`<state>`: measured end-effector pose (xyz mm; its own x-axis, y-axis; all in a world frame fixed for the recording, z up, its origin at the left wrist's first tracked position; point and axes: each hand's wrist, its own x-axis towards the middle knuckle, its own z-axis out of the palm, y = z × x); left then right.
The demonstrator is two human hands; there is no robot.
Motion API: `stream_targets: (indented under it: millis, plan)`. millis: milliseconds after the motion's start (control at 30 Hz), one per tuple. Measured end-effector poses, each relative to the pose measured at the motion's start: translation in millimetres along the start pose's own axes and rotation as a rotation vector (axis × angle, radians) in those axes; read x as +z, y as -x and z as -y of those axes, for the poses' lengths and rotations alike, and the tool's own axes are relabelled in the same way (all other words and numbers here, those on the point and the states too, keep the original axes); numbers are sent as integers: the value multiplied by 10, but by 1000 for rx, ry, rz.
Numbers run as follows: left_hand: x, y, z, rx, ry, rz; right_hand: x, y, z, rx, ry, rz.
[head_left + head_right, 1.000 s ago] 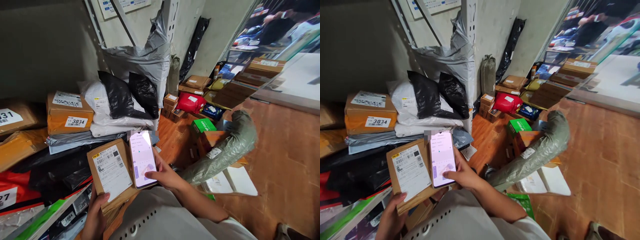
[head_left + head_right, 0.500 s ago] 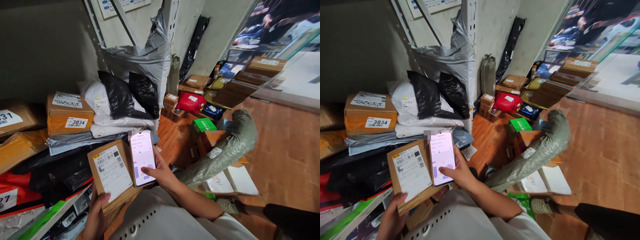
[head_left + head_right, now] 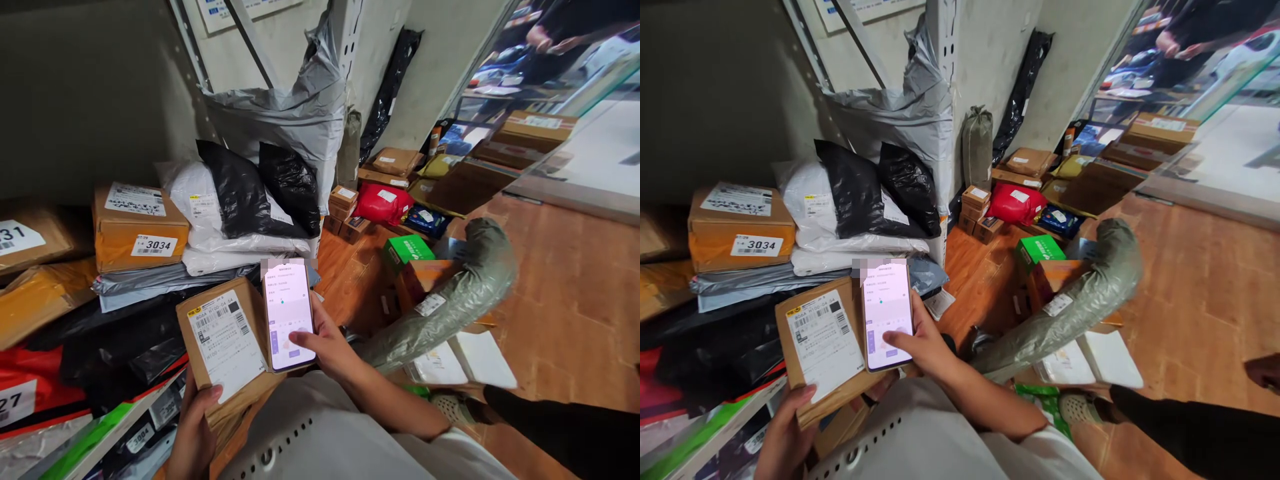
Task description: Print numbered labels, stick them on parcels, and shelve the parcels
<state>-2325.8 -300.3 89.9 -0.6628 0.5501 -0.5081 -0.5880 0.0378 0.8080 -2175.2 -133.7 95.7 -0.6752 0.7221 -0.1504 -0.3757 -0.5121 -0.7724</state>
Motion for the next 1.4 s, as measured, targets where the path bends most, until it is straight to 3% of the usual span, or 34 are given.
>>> stream_targets:
  millis: [533, 733, 1067, 1267, 1400]
  plan:
    - [-4, -60, -24, -40, 22, -4, -25, -83, -52, -110, 174, -73]
    - [-18, -106, 7, 14, -13, -37, -47, -106, -89, -149, 218, -79]
    - [-191, -205, 59, -1, -23, -30, -50, -63, -105, -162, 141, -23]
    - [-113, -170, 34, -31, -19, -15, -31, -69, -97, -148, 98, -21]
    - [-95, -134, 38, 32, -36, -14, -2, -94, -89, -138, 134, -69]
